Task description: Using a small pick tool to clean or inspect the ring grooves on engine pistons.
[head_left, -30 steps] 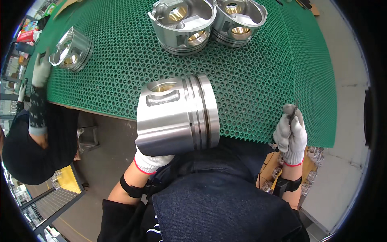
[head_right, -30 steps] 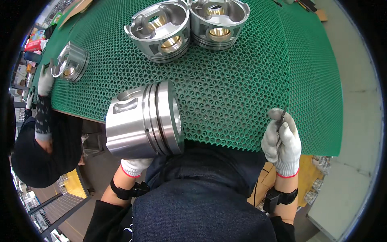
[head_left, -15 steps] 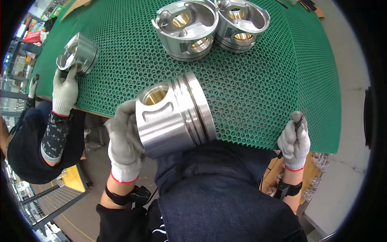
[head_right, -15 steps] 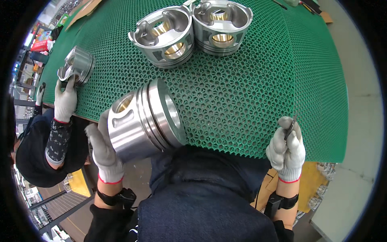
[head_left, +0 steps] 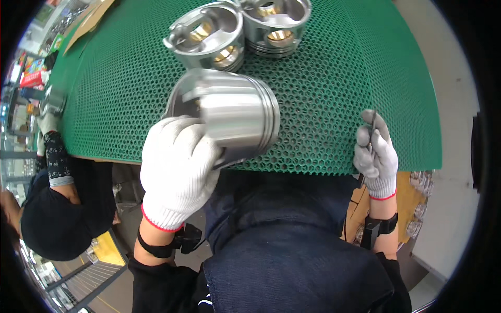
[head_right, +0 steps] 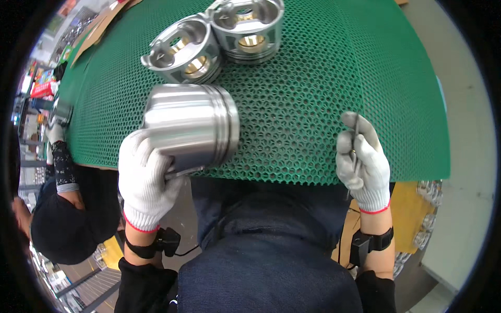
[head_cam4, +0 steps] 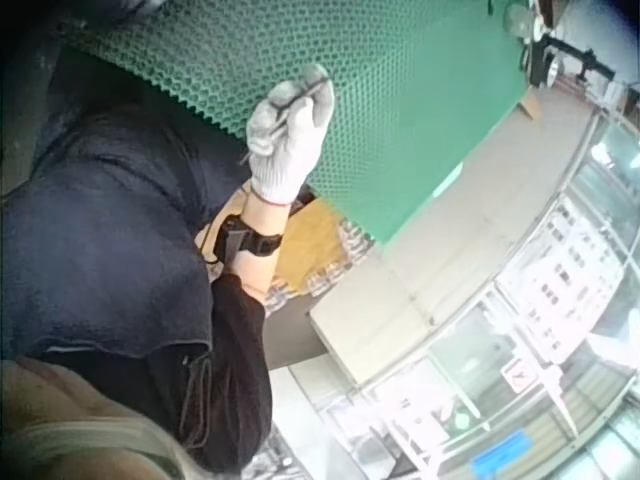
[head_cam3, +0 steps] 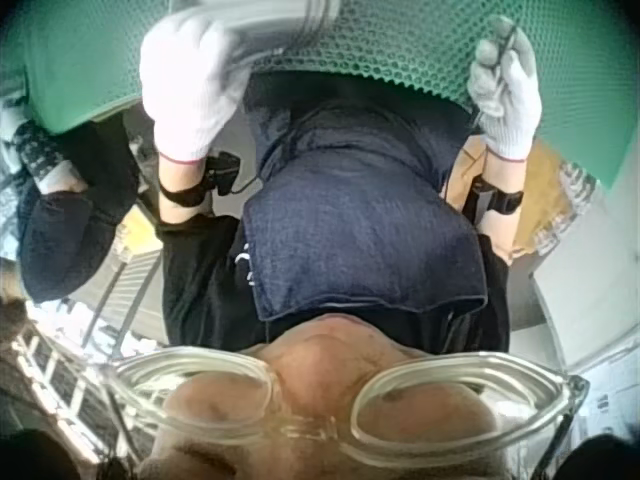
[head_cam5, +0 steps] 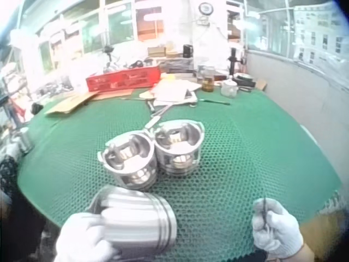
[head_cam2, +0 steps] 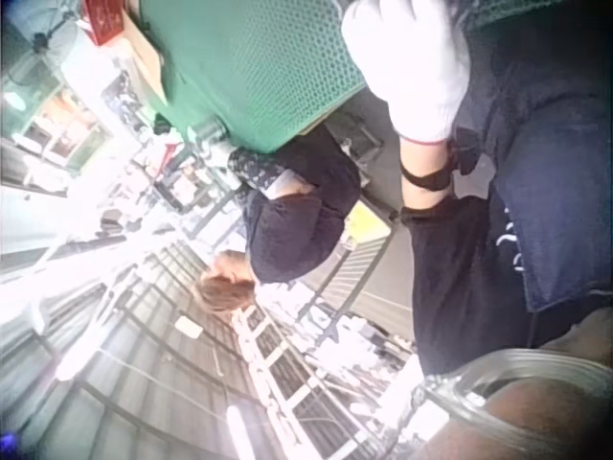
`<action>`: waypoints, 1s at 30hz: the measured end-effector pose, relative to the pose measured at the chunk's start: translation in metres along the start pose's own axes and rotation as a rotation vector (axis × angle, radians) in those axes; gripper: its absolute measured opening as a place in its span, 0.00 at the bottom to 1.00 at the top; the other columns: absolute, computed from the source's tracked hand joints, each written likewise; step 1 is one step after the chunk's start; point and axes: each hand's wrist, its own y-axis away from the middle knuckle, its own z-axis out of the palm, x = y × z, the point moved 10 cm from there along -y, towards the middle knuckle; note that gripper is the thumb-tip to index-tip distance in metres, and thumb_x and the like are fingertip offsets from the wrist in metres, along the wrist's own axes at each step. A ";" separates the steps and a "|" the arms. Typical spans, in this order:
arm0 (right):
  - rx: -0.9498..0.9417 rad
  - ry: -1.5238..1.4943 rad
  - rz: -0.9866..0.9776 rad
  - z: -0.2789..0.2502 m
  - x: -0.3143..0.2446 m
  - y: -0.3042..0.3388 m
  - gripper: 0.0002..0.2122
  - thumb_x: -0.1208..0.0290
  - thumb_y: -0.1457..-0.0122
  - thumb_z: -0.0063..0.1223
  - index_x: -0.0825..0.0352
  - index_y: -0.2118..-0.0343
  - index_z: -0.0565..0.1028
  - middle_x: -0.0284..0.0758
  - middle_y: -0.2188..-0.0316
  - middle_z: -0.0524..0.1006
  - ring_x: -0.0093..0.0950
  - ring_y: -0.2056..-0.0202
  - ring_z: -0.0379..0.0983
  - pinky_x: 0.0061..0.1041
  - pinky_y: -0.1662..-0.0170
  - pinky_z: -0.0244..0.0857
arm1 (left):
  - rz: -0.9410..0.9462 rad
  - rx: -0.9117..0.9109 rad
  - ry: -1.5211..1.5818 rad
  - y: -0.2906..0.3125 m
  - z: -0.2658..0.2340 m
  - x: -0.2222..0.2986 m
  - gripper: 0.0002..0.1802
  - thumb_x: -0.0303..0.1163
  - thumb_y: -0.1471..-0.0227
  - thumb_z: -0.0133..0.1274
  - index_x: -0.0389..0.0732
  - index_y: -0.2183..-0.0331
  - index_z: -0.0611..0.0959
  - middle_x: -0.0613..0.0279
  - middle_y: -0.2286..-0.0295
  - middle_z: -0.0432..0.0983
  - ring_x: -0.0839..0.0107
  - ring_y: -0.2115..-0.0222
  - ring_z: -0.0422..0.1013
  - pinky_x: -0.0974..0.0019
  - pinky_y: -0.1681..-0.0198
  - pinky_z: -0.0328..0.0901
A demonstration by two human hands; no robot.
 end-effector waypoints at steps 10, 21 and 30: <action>-0.172 0.614 -0.130 0.020 -0.029 0.058 0.12 0.73 0.45 0.47 0.73 0.61 0.77 0.35 0.77 0.75 0.17 0.82 0.68 0.14 0.80 0.61 | -0.071 0.257 0.466 -0.056 0.021 0.000 0.25 0.31 0.63 0.61 0.37 0.57 0.79 0.53 0.56 0.75 0.53 0.54 0.72 0.55 0.50 0.67; -0.234 1.060 -0.548 0.069 -0.049 0.062 0.09 0.69 0.44 0.53 0.67 0.64 0.80 0.37 0.75 0.79 0.29 0.72 0.77 0.25 0.67 0.71 | 0.277 0.027 0.080 -0.083 0.008 0.121 0.25 0.31 0.61 0.60 0.39 0.56 0.78 0.55 0.56 0.76 0.54 0.54 0.72 0.55 0.49 0.65; -0.381 1.240 -0.835 0.096 -0.051 0.071 0.05 0.69 0.48 0.56 0.60 0.68 0.78 0.33 0.78 0.76 0.35 0.76 0.75 0.31 0.73 0.70 | 0.229 -0.206 0.121 -0.122 0.033 0.112 0.19 0.28 0.56 0.55 0.43 0.58 0.78 0.54 0.63 0.77 0.51 0.61 0.73 0.56 0.57 0.67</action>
